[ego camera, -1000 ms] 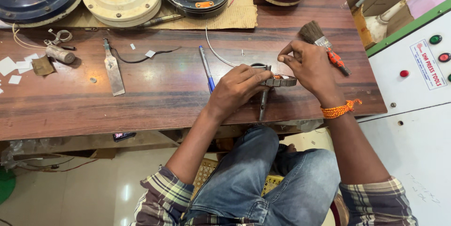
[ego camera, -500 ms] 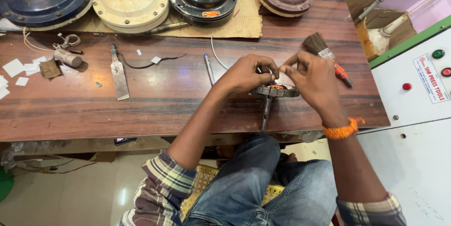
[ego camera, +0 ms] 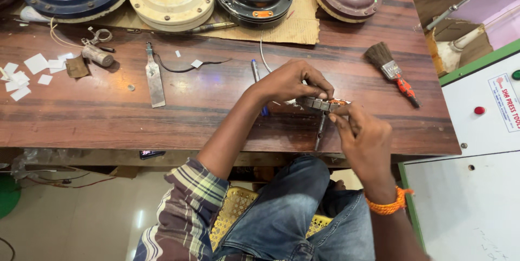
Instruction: The person sits at a workbench and fits copper segments into the slots of an electric motor armature, pressing each piece into place by hand and rotating the armature to work around it. They continue inserting the copper pieces into successive slots around the rotor.
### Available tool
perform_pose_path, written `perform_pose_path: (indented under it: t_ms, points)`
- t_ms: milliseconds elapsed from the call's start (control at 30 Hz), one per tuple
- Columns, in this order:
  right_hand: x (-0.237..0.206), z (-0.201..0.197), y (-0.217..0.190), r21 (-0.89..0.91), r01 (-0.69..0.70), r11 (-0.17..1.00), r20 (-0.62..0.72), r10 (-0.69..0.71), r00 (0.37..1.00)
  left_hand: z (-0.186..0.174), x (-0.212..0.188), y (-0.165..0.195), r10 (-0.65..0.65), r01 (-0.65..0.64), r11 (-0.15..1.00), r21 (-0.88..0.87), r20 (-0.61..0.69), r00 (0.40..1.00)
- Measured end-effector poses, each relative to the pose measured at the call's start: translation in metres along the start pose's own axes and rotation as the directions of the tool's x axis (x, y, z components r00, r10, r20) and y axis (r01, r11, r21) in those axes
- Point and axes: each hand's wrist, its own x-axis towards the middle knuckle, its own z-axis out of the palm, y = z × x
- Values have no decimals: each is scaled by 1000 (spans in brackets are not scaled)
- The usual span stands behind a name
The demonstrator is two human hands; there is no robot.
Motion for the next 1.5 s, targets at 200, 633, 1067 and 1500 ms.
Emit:
perform_pose_path:
  t_ms: [200, 633, 1067, 1500]
  points:
    - [-40, 45, 19, -28, 173, 985, -84, -175, 981, 4, -9, 27, -45, 49, 995, 86, -45, 998]
    - [-27, -29, 30, 21, 47, 999, -142, -43, 989, 75, -46, 40, 232, 14, 860, 511, -414, 880]
    - [34, -23, 29, -62, 155, 986, -14, -156, 988, 80, -45, 48, 218, 64, 848, 527, -456, 863]
    - [69, -12, 29, -103, -58, 993, 138, 72, 988, 46, 9, 3, -378, 340, 914, -222, -160, 912]
